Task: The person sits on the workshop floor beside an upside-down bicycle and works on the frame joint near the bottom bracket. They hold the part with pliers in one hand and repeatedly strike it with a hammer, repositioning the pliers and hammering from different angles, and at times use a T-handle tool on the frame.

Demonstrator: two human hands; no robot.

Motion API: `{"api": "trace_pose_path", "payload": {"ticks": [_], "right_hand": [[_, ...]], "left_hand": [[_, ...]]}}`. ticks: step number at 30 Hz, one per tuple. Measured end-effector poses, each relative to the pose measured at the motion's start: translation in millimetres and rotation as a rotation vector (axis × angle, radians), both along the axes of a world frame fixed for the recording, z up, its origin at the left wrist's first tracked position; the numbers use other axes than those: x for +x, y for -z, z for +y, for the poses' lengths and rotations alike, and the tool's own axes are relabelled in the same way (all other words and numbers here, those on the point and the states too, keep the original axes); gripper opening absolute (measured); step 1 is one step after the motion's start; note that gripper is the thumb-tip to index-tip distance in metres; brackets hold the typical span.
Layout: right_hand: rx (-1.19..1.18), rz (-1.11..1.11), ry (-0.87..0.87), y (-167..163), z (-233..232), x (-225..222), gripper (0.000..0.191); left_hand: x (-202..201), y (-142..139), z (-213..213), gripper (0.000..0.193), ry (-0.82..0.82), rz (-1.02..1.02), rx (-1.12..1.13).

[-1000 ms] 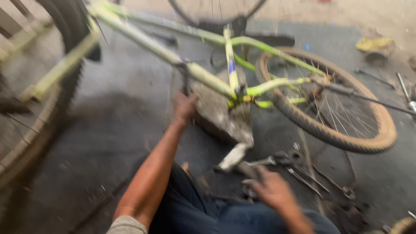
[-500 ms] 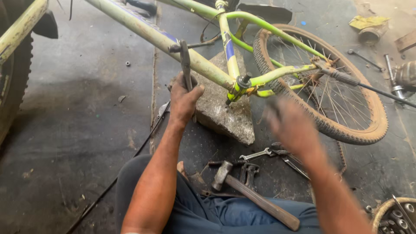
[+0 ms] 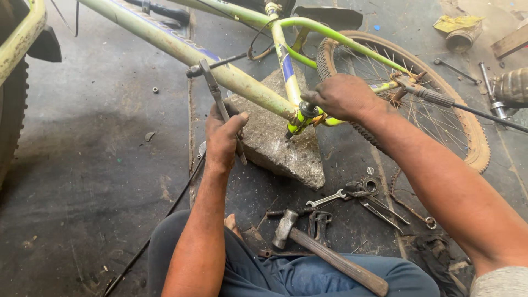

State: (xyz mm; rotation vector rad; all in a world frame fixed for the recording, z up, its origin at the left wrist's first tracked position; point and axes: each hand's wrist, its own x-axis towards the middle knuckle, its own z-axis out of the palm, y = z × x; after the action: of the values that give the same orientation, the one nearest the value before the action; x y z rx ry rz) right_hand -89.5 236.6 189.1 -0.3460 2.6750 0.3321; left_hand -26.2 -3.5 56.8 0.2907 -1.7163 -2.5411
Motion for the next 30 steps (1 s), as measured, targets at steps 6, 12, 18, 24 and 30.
{"api": "trace_pose_path", "payload": {"ticks": [6, 12, 18, 24, 30], "right_hand": [[-0.426, -0.021, -0.18, 2, 13, -4, 0.069], [-0.284, -0.088, -0.118, 10, 14, 0, 0.051], [-0.393, -0.169, -0.052, 7, 6, 2, 0.074], [-0.454, -0.17, -0.114, 6, 6, -1, 0.055], [-0.396, -0.042, -0.035, 9, 19, -5, 0.029]], "left_hand": [[2, -1, 2, 0.024, 0.014, -0.024, -0.002], [3, -1, 5, 0.024, 0.034, -0.01, -0.089], [3, -5, 7, 0.026, 0.05, -0.057, -0.128], [3, -5, 6, 0.025, 0.066, -0.034, -0.154], [3, -4, 6, 0.025, 0.061, -0.034, -0.132]]}}
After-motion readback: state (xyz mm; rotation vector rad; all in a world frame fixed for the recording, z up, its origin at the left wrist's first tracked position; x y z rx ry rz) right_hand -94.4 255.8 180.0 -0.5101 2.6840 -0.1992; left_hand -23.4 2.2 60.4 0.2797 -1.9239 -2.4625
